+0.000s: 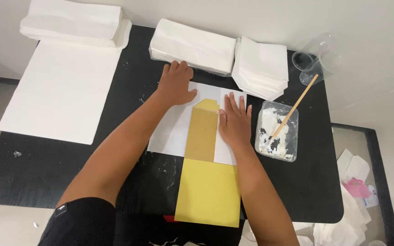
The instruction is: Folding and gluing paper components to assemble a paper bag on a workbench.
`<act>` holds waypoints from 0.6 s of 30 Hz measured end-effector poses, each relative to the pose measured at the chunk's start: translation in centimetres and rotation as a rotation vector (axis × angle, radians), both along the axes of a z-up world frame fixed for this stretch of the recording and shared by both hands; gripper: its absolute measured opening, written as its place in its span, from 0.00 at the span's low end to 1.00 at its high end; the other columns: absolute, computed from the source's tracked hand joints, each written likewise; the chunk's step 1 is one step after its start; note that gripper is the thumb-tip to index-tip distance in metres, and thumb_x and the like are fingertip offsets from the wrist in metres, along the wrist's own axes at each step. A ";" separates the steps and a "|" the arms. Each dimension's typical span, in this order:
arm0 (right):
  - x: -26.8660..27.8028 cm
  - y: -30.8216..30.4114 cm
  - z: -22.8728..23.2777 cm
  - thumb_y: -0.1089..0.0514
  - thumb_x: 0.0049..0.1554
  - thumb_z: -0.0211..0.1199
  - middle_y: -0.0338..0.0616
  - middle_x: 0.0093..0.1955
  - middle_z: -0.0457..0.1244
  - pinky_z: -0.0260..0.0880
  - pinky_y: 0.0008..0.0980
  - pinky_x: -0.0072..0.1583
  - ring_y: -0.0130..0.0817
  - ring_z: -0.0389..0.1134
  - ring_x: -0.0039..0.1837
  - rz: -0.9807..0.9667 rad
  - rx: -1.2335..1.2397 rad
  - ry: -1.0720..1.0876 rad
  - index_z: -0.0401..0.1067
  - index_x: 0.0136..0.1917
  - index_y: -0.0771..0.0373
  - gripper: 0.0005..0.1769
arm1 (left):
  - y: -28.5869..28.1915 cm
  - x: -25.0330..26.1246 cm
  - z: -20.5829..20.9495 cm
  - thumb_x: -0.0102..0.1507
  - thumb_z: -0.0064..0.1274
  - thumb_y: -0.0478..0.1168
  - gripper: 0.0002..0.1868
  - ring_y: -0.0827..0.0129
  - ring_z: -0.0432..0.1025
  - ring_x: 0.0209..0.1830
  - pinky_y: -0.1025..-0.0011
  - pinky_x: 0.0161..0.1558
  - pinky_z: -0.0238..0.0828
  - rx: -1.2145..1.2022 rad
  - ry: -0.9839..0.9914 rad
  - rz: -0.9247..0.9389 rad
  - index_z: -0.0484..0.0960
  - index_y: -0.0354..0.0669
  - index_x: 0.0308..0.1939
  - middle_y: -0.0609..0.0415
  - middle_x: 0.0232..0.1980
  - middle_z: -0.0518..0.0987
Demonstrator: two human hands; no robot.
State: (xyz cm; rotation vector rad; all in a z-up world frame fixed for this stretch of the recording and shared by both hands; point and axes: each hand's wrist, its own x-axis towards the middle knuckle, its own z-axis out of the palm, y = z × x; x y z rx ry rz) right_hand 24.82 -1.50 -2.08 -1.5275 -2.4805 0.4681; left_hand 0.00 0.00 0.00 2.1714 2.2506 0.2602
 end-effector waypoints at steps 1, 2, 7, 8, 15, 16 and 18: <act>0.0 0.0 -0.1 0.43 0.71 0.33 0.44 0.88 0.39 0.21 0.59 0.80 0.50 0.32 0.87 -0.001 0.000 0.001 0.49 0.84 0.55 0.33 | 0.2 0.1 0.1 0.56 0.59 0.57 0.25 0.56 0.67 0.61 0.56 0.62 0.60 0.000 0.001 -0.001 0.81 0.46 0.50 0.50 0.53 0.74; 0.0 0.1 -0.2 0.43 0.71 0.33 0.44 0.88 0.39 0.21 0.59 0.80 0.50 0.31 0.87 -0.003 0.003 0.004 0.49 0.84 0.54 0.33 | 0.4 0.1 0.2 0.55 0.59 0.57 0.24 0.56 0.66 0.61 0.56 0.61 0.59 -0.023 -0.005 0.006 0.80 0.46 0.47 0.50 0.52 0.73; 0.1 0.2 -0.6 0.41 0.71 0.32 0.43 0.88 0.38 0.19 0.59 0.80 0.48 0.31 0.87 -0.002 -0.001 0.007 0.50 0.84 0.53 0.33 | 2.1 0.0 -0.7 0.53 0.58 0.56 0.20 0.57 0.65 0.57 0.55 0.59 0.54 -0.069 -0.041 0.022 0.78 0.48 0.39 0.52 0.46 0.72; 0.1 0.2 -0.6 0.41 0.70 0.32 0.42 0.88 0.38 0.19 0.59 0.80 0.48 0.31 0.87 -0.008 0.000 0.003 0.50 0.84 0.52 0.33 | 2.1 0.1 -0.6 0.53 0.58 0.56 0.18 0.57 0.66 0.55 0.54 0.58 0.53 -0.081 -0.052 0.012 0.80 0.49 0.37 0.53 0.44 0.73; 0.1 0.1 -0.5 0.42 0.71 0.32 0.41 0.88 0.37 0.18 0.58 0.80 0.47 0.30 0.87 -0.006 -0.007 0.011 0.49 0.84 0.52 0.33 | 3.1 -1.4 0.9 0.53 0.56 0.54 0.17 0.47 0.73 0.54 0.43 0.67 0.44 -0.241 -0.129 0.028 0.80 0.50 0.40 0.47 0.44 0.82; 0.1 0.1 -0.5 0.42 0.71 0.32 0.41 0.88 0.37 0.18 0.58 0.80 0.47 0.30 0.87 -0.006 -0.007 0.012 0.49 0.84 0.52 0.33 | 3.2 -2.0 1.0 0.53 0.56 0.54 0.17 0.47 0.73 0.54 0.43 0.67 0.44 -0.241 -0.128 0.028 0.80 0.50 0.40 0.47 0.44 0.82; 0.1 0.1 -0.6 0.42 0.71 0.32 0.41 0.88 0.38 0.18 0.58 0.80 0.46 0.31 0.87 -0.014 -0.005 0.010 0.50 0.84 0.52 0.33 | 3.3 -3.2 1.1 0.50 0.57 0.51 0.20 0.45 0.74 0.57 0.38 0.71 0.35 -0.242 -0.128 0.086 0.79 0.51 0.44 0.47 0.46 0.83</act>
